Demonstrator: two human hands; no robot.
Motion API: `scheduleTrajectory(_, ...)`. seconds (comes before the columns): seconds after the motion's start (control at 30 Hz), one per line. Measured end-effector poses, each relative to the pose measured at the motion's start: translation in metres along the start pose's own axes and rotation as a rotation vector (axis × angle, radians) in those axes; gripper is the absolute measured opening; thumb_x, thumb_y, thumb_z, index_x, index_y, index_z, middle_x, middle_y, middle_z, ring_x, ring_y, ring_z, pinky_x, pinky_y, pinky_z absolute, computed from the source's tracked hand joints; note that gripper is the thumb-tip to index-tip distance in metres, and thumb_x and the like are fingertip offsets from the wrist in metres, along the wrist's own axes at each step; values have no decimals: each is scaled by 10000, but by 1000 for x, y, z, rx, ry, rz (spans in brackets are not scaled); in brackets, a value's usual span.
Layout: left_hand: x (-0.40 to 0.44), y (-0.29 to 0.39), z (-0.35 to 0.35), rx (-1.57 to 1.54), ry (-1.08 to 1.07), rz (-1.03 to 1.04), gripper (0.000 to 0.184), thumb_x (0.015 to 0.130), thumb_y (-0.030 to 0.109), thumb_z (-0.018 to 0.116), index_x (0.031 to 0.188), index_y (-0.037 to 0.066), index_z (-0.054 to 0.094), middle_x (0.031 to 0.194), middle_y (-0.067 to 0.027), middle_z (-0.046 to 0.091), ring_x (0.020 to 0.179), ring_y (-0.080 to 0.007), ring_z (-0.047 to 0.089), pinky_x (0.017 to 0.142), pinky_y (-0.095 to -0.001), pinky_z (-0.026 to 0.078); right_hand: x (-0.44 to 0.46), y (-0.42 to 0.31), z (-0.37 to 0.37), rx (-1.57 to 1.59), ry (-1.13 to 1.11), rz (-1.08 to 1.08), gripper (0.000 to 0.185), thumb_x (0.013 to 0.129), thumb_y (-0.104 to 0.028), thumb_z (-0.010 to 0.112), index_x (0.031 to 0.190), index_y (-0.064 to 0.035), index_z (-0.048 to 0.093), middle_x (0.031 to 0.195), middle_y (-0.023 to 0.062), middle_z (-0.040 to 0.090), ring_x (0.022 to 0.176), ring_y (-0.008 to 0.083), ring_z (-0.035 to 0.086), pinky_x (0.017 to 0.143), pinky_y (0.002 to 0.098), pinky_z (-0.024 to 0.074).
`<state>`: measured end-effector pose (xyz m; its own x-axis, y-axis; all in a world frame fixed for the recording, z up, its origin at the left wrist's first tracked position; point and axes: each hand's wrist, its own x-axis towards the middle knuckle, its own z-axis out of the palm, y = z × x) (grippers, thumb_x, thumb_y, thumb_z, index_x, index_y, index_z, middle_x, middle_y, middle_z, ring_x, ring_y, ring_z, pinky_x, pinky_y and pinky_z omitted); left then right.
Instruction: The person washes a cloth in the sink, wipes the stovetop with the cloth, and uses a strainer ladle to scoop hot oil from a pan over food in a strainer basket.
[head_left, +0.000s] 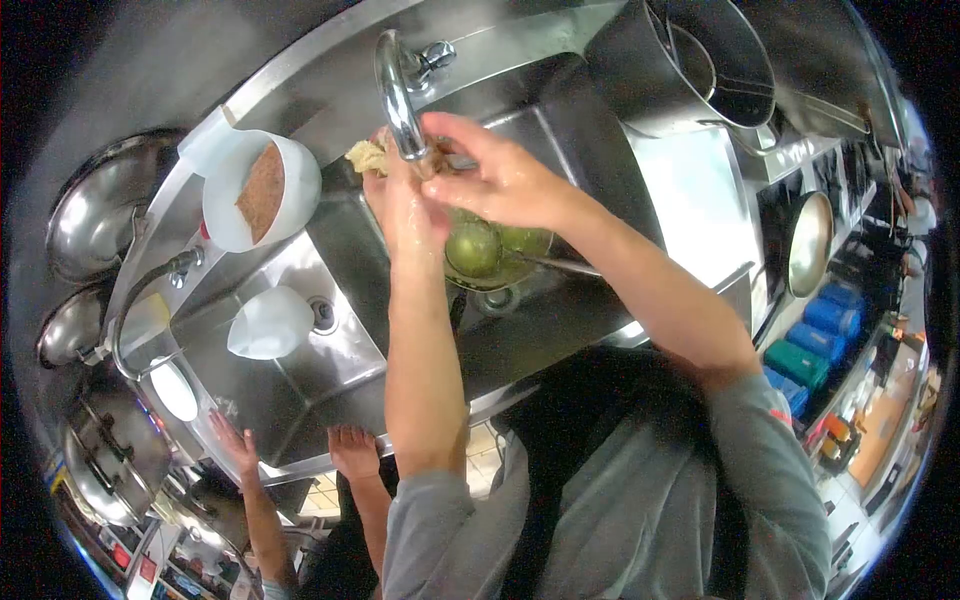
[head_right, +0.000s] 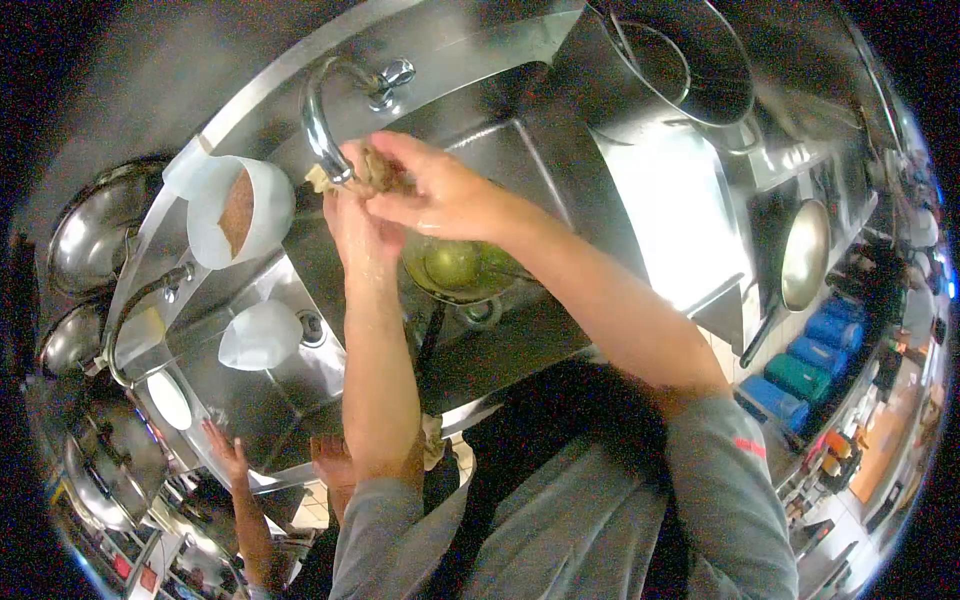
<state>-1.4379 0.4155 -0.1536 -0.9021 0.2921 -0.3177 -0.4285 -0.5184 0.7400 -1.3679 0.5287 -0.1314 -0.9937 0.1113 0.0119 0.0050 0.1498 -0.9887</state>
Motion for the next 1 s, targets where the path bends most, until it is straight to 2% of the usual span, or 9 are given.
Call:
scheduleTrajectory(0.13,-6,3,14,159,69,-102,257,943,204,670,1102,8,621,984,-91,667,860,-215,671,727,-358,560,-14,12,-8,535,232,253,662,960,-261,687,1477,-10,357,1442,141,496,1292,248,517,1048,447,457)
scheduleTrajectory(0.33,-11,-11,20,314,9,-127,337,933,256,647,1161,10,632,1054,-106,674,967,-228,661,840,-357,546,-22,25,6,958,247,545,690,979,-619,488,1406,-77,506,1372,74,584,1256,203,555,1047,455,442)
scheduleTrajectory(0.4,1,-12,4,1549,-84,394,376,957,299,625,1227,36,619,1120,-130,670,1042,-241,638,897,-366,525,-21,8,6,1119,171,574,736,950,-665,497,1399,-81,512,1359,57,603,1232,208,573,1030,469,451)
scheduleTrajectory(0.43,6,-10,0,1551,-87,394,376,957,299,625,1227,36,619,1120,-130,670,1042,-241,638,897,-366,525,-21,11,8,1116,117,516,658,933,-602,596,1326,-77,548,1204,67,665,1056,206,655,828,403,553)
scheduleTrajectory(0.47,11,-9,-4,1219,-150,179,395,969,323,617,1248,43,609,1136,-136,667,1056,-238,634,905,-365,522,-21,15,8,1118,117,514,658,933,-602,596,1326,-77,548,1204,67,665,1056,206,655,828,403,553)
scheduleTrajectory(0.57,17,6,-9,420,-348,-293,426,987,407,612,1233,59,611,1134,-132,671,1064,-215,629,897,-357,524,-17,12,16,827,42,606,326,874,-277,772,1085,-81,619,856,21,636,663,122,620,437,227,424)
scheduleTrajectory(0.83,20,17,7,745,-518,-231,340,975,376,624,1017,41,659,1030,-83,699,985,-191,654,897,-341,506,-12,19,19,505,59,586,264,841,-167,751,1056,-71,632,824,8,626,650,82,582,460,221,401)
scheduleTrajectory(0.9,11,17,19,1490,-478,122,359,981,363,605,1064,19,664,1055,-75,709,1015,-196,649,920,-331,485,-16,17,17,539,62,576,277,839,-159,752,1069,-68,627,826,7,627,659,80,585,466,219,408)
scheduleTrajectory(1.0,-2,23,19,1177,-569,-11,417,992,384,588,1140,-1,654,1113,-89,708,1072,-209,646,948,-336,479,-38,5,10,553,68,622,336,837,-166,750,1123,-67,603,841,9,629,624,77,574,465,220,414)
